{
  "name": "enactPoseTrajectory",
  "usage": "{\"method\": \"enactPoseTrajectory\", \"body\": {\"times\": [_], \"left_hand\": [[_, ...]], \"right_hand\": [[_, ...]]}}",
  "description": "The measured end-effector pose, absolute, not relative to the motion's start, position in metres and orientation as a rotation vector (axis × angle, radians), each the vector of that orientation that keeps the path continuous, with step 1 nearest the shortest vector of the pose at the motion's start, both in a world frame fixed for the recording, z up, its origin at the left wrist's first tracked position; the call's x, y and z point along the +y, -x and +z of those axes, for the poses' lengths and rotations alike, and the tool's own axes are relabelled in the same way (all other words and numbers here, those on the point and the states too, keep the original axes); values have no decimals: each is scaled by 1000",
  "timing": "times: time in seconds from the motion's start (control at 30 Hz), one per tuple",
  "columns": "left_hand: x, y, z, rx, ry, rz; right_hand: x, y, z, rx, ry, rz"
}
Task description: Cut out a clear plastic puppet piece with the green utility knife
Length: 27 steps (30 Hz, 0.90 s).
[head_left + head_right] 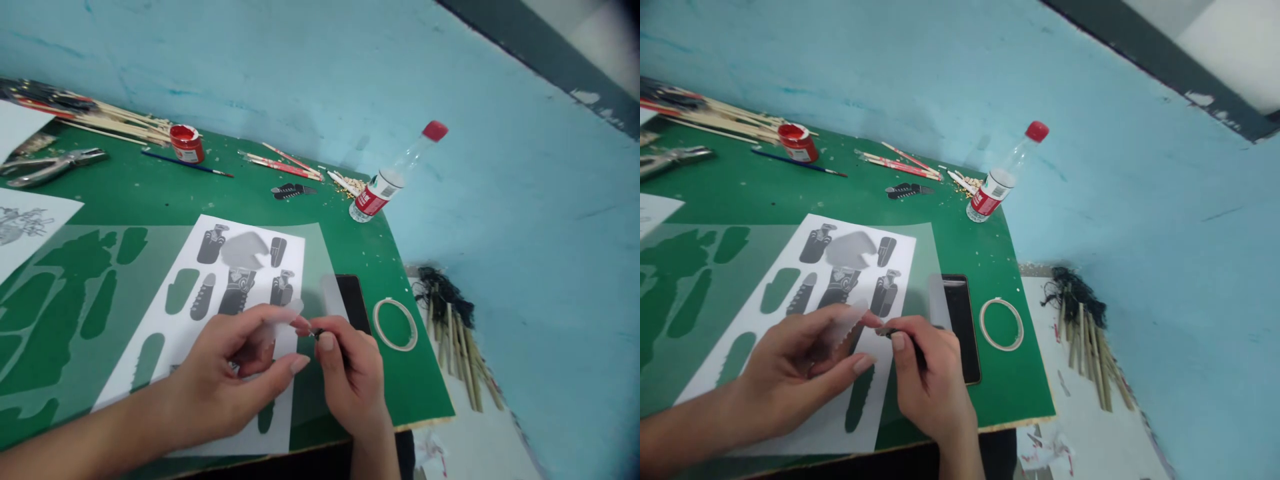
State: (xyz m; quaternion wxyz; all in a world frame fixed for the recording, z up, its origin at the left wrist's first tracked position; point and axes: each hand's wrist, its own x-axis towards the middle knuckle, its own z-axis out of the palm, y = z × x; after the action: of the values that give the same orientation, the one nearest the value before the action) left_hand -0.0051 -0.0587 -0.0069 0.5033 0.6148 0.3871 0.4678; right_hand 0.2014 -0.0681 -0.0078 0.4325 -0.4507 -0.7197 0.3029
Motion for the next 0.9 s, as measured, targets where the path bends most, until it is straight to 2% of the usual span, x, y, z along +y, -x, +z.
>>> {"method": "enactPoseTrajectory", "body": {"times": [0.17,0.43,0.7,0.8,0.9], "left_hand": [[-56,4,-7,1010,-1608,1282],[-54,4,-7,1144,-1658,1245],[-53,9,-13,1255,-1590,1149],[-63,10,-1,929,-1857,1023],[-88,4,12,265,-2373,489]], "right_hand": [[-65,-196,-3,-1857,1094,688],[-64,-198,-4,-1890,1145,629],[-65,-204,-23,-1099,1198,1052],[-55,-204,-21,-891,1131,1151],[-46,-205,-17,-825,1088,1174]]}}
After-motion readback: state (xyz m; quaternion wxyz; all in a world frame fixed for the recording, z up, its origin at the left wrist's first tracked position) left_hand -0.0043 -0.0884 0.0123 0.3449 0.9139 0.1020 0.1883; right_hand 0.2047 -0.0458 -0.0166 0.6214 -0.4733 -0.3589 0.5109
